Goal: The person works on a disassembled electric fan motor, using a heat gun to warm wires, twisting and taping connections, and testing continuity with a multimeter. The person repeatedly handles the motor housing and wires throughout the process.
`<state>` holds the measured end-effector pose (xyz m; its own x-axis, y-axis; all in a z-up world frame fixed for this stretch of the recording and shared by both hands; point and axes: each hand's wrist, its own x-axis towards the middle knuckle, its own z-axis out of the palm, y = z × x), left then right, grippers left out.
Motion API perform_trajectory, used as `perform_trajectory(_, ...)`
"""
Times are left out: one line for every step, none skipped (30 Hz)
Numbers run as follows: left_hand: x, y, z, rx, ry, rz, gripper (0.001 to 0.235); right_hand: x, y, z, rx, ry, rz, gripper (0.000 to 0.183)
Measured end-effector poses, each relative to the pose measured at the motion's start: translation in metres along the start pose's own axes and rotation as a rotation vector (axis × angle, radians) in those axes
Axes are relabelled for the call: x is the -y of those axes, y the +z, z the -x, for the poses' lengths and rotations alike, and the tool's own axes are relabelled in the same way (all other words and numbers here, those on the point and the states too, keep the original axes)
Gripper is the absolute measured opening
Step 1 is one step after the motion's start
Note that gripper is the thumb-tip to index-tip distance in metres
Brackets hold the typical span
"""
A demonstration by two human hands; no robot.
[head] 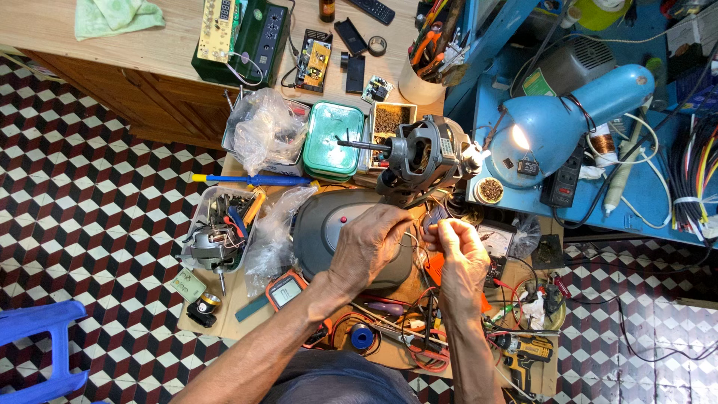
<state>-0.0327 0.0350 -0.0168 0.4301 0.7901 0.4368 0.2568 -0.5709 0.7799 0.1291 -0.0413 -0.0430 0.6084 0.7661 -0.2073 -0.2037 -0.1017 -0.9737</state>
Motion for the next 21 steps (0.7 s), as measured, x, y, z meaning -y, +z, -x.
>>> perform_trajectory(-0.003,0.002,0.0,-0.025,-0.024,0.011,0.016,0.0,0.004,0.0,0.001,-0.029,0.027,0.016)
perform_trajectory(-0.006,0.004,0.001,-0.05,-0.048,0.023,0.016,0.001,0.007,-0.001,0.009,-0.024,0.019,0.018)
perform_trajectory(-0.008,0.005,0.001,-0.074,-0.07,0.036,0.016,0.002,0.01,-0.002,0.015,-0.021,0.011,0.022)
perform_trajectory(-0.01,0.006,0.001,-0.085,-0.071,0.049,0.016,0.002,0.012,-0.003,0.021,-0.018,0.003,0.026)
perform_trajectory(-0.011,0.007,0.0,-0.095,-0.071,0.064,0.016,0.003,0.013,-0.004,0.027,-0.017,-0.021,0.026)
perform_trajectory(-0.012,0.008,-0.001,-0.105,-0.071,0.08,0.015,0.003,0.015,-0.004,0.032,-0.015,-0.045,0.027)
perform_trajectory(-0.011,0.008,-0.003,-0.096,-0.064,0.074,0.015,0.003,0.017,-0.005,0.043,-0.013,-0.072,0.027)
perform_trajectory(-0.011,0.007,-0.005,-0.087,-0.057,0.068,0.016,0.003,0.018,-0.005,0.041,-0.006,-0.111,0.026)
perform_trajectory(-0.01,0.007,-0.006,-0.077,-0.05,0.063,0.016,0.002,0.018,-0.005,0.038,0.001,-0.149,0.025)
perform_trajectory(-0.009,0.007,-0.007,-0.067,-0.039,0.056,0.016,0.002,0.018,-0.005,0.034,0.008,-0.188,0.024)
perform_trajectory(-0.009,0.007,-0.008,-0.057,-0.027,0.051,0.016,0.001,0.017,-0.006,0.025,0.008,-0.196,0.023)
perform_trajectory(-0.009,0.007,-0.008,-0.046,-0.015,0.047,0.017,0.0,0.016,-0.008,0.017,0.009,-0.204,0.022)
perform_trajectory(-0.009,0.008,-0.008,-0.047,-0.006,0.048,0.017,-0.001,0.016,-0.009,0.007,0.01,-0.212,0.021)
perform_trajectory(-0.009,0.009,-0.008,-0.048,0.003,0.049,0.018,-0.003,0.014,-0.01,-0.003,0.009,-0.201,0.02)
perform_trajectory(-0.009,0.009,-0.008,-0.05,0.011,0.049,0.018,-0.004,0.014,-0.012,-0.012,0.008,-0.19,0.019)
perform_trajectory(-0.009,0.01,-0.007,-0.044,0.001,0.054,0.018,-0.005,0.013,-0.013,-0.021,0.007,-0.179,0.018)
perform_trajectory(-0.01,0.011,-0.007,-0.038,-0.01,0.059,0.017,-0.006,0.013,-0.014,-0.008,0.005,-0.186,0.017)
perform_trajectory(-0.01,0.012,-0.006,-0.033,-0.02,0.064,0.017,-0.008,0.012,-0.014,0.006,0.004,-0.193,0.016)
perform_trajectory(-0.011,0.013,-0.007,-0.039,-0.016,0.068,0.017,-0.008,0.012,-0.014,0.02,0.001,-0.199,0.016)
perform_trajectory(-0.011,0.015,-0.007,-0.046,-0.011,0.072,0.017,-0.009,0.012,-0.014,0.018,0.005,-0.203,0.015)
perform_trajectory(-0.011,0.016,-0.007,-0.053,-0.007,0.076,0.017,-0.01,0.013,-0.012,0.017,0.009,-0.206,0.015)
